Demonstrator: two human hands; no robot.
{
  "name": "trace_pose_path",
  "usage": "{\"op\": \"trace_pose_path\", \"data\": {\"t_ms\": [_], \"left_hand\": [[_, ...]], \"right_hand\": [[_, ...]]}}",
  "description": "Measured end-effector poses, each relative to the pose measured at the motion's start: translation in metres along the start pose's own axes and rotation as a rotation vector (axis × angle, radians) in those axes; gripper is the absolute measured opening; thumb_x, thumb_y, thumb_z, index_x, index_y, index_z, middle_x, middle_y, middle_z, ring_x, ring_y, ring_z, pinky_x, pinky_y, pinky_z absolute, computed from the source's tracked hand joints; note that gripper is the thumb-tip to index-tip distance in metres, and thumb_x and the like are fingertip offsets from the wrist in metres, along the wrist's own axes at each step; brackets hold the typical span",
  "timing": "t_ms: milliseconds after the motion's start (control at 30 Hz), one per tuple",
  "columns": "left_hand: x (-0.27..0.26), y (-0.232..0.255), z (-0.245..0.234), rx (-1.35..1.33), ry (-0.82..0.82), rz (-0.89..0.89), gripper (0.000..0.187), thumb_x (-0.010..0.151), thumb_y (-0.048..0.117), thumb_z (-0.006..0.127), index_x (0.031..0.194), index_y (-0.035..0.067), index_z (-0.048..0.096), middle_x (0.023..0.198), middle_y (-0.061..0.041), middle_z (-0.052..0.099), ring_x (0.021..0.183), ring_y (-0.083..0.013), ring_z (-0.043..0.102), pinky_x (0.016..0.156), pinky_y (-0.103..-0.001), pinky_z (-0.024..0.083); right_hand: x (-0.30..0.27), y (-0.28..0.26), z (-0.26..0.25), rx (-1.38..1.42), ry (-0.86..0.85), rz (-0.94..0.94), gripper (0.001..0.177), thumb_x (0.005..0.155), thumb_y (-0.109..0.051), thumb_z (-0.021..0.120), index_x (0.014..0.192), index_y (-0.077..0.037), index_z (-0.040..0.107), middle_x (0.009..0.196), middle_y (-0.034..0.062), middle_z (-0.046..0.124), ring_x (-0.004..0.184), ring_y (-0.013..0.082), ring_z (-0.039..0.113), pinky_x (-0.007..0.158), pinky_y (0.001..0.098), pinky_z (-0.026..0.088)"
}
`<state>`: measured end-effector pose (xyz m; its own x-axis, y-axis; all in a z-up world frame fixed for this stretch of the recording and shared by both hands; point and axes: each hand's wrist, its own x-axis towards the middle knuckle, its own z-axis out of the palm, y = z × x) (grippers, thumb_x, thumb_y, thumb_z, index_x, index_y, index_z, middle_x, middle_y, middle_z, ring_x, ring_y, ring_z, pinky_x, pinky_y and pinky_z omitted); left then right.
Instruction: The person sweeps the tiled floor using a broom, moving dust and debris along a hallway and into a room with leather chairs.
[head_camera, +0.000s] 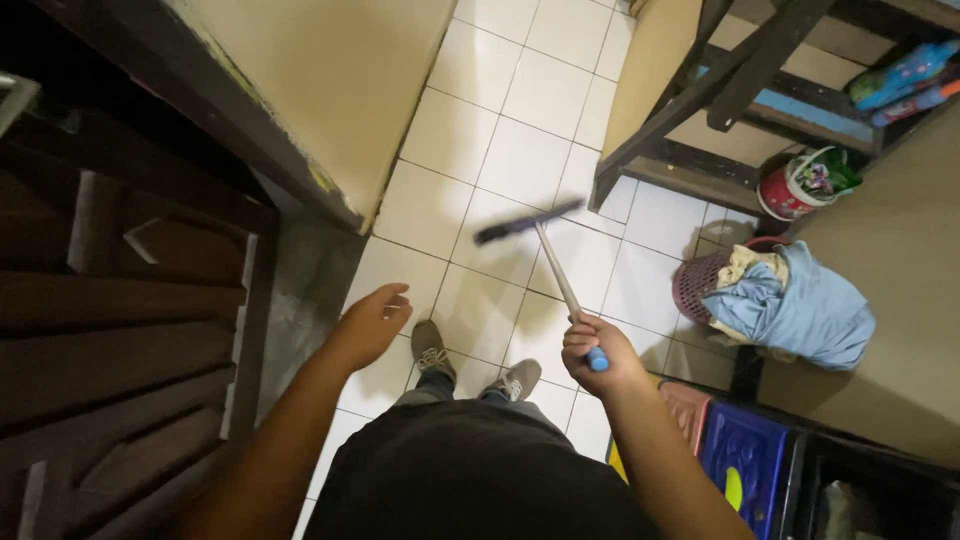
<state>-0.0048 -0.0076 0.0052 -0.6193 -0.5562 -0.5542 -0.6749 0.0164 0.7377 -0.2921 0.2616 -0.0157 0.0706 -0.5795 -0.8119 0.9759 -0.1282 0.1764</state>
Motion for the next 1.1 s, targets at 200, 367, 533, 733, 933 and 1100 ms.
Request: {"op": "trace_pose_path", "data": {"t_ms": [200, 367, 533, 733, 933, 1100], "left_hand": [[0.001, 0.018, 0.007, -0.019, -0.075, -0.008, 0.051, 0.094, 0.028, 0.06, 0.141, 0.009, 0.055, 0.129, -0.01, 0.069, 0.116, -0.0239, 0.067, 0.096, -0.037, 0.054], [0.014, 0.002, 0.005, -0.003, -0.036, 0.059, 0.049, 0.095, 0.026, 0.061, 0.14, 0.008, 0.056, 0.126, -0.012, 0.07, 0.114, -0.0233, 0.068, 0.095, -0.036, 0.054], [0.028, -0.017, 0.008, -0.018, -0.055, 0.127, 0.048, 0.095, 0.023, 0.063, 0.139, 0.005, 0.056, 0.125, -0.014, 0.071, 0.113, -0.0234, 0.067, 0.093, -0.036, 0.055], [0.041, 0.01, 0.028, 0.019, -0.117, 0.146, 0.048, 0.095, 0.024, 0.062, 0.14, 0.006, 0.056, 0.126, -0.012, 0.071, 0.116, -0.0241, 0.067, 0.096, -0.036, 0.054], [0.039, 0.075, 0.064, 0.172, -0.199, 0.112, 0.051, 0.096, 0.029, 0.061, 0.142, 0.009, 0.055, 0.13, -0.011, 0.068, 0.123, -0.0256, 0.063, 0.1, -0.039, 0.052], [0.036, 0.106, 0.093, 0.198, -0.211, 0.154, 0.051, 0.097, 0.03, 0.06, 0.143, 0.008, 0.055, 0.131, -0.011, 0.069, 0.125, -0.0258, 0.062, 0.102, -0.039, 0.05]], "right_hand": [[0.004, 0.002, 0.022, 0.162, 0.066, 0.073, 0.029, 0.099, -0.013, 0.049, 0.071, -0.015, 0.042, 0.053, -0.009, 0.041, 0.046, 0.0062, 0.042, 0.048, 0.0222, 0.042], [0.06, -0.006, 0.003, 0.134, 0.05, 0.163, 0.033, 0.1, -0.014, 0.051, 0.069, -0.016, 0.041, 0.052, -0.0091, 0.041, 0.045, 0.0052, 0.042, 0.045, 0.0203, 0.039], [0.072, -0.029, -0.043, -0.109, -0.009, 0.141, 0.036, 0.1, -0.019, 0.056, 0.068, -0.018, 0.041, 0.052, -0.0101, 0.039, 0.042, 0.0027, 0.037, 0.042, 0.0204, 0.034], [0.013, -0.034, -0.074, -0.184, 0.148, -0.082, 0.02, 0.1, -0.021, 0.058, 0.083, -0.018, 0.048, 0.059, -0.0088, 0.042, 0.045, 0.002, 0.039, 0.041, 0.0179, 0.036], [-0.056, -0.016, -0.131, -0.375, 0.469, -0.391, 0.004, 0.098, -0.014, 0.06, 0.1, -0.015, 0.057, 0.063, -0.0032, 0.041, 0.049, 0.0084, 0.041, 0.044, 0.0228, 0.04], [-0.071, -0.034, -0.236, -0.615, 0.706, -0.515, 0.01, 0.094, -0.009, 0.06, 0.102, -0.008, 0.056, 0.066, 0.0029, 0.05, 0.049, 0.0134, 0.044, 0.042, 0.0284, 0.037]]}}
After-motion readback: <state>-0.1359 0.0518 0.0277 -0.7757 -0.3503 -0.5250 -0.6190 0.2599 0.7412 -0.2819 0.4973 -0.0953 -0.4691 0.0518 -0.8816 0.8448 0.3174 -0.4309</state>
